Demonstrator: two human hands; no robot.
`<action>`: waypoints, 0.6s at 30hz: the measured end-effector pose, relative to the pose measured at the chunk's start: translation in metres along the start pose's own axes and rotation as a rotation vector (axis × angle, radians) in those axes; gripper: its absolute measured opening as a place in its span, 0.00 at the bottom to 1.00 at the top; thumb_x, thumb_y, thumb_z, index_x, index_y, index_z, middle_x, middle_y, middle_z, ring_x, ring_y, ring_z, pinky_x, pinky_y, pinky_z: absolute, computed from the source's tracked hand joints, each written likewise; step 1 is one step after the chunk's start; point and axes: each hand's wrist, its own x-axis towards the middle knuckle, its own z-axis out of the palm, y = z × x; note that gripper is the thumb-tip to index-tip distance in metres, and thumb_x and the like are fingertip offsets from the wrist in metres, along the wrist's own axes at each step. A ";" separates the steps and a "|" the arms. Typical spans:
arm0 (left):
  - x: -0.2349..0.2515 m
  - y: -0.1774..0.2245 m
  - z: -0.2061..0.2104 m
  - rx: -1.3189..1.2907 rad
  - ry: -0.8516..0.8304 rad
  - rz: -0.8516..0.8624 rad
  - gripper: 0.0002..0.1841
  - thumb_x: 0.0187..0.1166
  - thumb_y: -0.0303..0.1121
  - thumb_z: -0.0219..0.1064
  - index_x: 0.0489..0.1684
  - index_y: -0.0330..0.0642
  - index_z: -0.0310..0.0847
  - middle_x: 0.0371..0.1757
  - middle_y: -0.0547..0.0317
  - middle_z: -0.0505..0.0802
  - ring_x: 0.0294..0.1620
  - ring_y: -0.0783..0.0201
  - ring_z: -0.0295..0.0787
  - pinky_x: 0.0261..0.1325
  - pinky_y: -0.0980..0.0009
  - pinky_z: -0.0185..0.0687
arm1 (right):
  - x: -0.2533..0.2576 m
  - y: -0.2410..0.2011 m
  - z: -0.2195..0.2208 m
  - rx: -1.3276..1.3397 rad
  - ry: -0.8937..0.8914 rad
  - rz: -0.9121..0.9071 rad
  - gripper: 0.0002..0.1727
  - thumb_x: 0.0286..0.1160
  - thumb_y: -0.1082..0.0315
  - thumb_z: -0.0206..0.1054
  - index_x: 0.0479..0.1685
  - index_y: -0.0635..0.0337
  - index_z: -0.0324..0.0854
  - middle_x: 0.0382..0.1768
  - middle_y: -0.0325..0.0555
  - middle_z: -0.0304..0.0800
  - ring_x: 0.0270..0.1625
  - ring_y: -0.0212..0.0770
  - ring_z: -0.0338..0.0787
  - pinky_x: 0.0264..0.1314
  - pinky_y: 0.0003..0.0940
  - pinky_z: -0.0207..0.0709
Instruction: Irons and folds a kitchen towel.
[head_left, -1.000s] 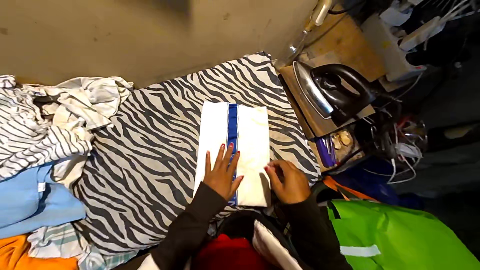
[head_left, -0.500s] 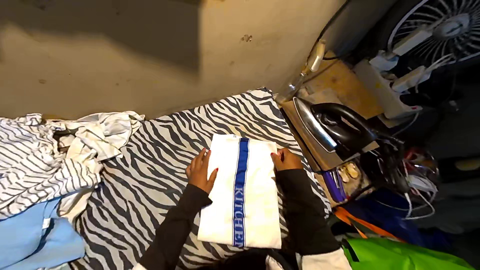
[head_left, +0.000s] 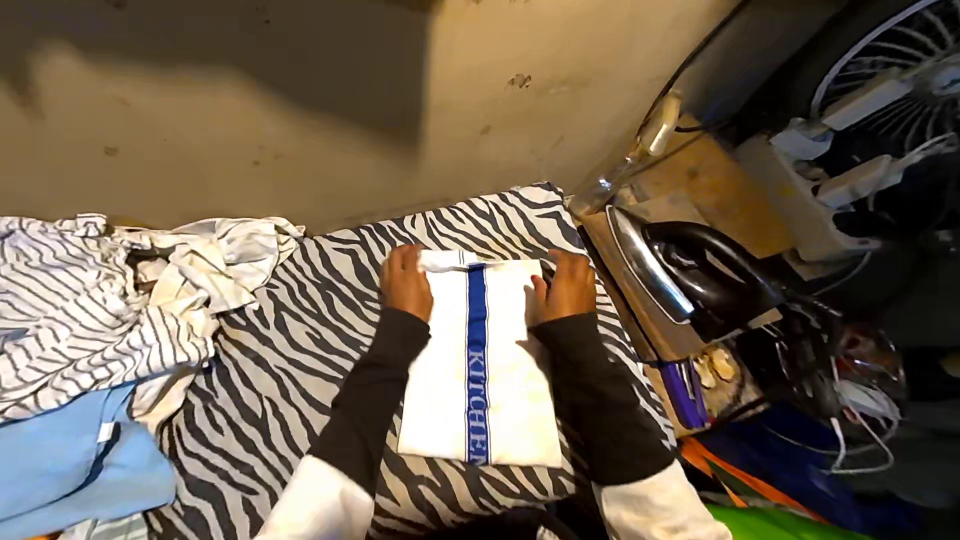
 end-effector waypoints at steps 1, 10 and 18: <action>-0.004 0.008 0.007 0.062 -0.017 0.114 0.21 0.81 0.24 0.60 0.73 0.25 0.76 0.74 0.28 0.81 0.78 0.34 0.76 0.81 0.42 0.69 | -0.002 -0.008 0.010 -0.020 0.048 -0.116 0.28 0.87 0.64 0.60 0.80 0.73 0.70 0.77 0.76 0.74 0.79 0.73 0.76 0.80 0.66 0.70; -0.022 -0.060 0.019 0.358 -0.151 0.001 0.32 0.91 0.42 0.53 0.92 0.37 0.55 0.95 0.43 0.55 0.97 0.44 0.41 0.90 0.28 0.26 | -0.018 0.054 -0.005 -0.269 0.124 -0.139 0.40 0.82 0.43 0.64 0.88 0.60 0.69 0.90 0.72 0.58 0.93 0.78 0.50 0.84 0.90 0.31; -0.188 -0.020 0.006 0.011 -0.139 0.082 0.37 0.77 0.41 0.69 0.85 0.30 0.67 0.90 0.33 0.64 0.91 0.35 0.57 0.87 0.31 0.50 | 0.027 0.101 -0.154 -0.447 -0.063 0.305 0.35 0.91 0.55 0.59 0.86 0.74 0.60 0.76 0.83 0.72 0.80 0.79 0.73 0.80 0.74 0.62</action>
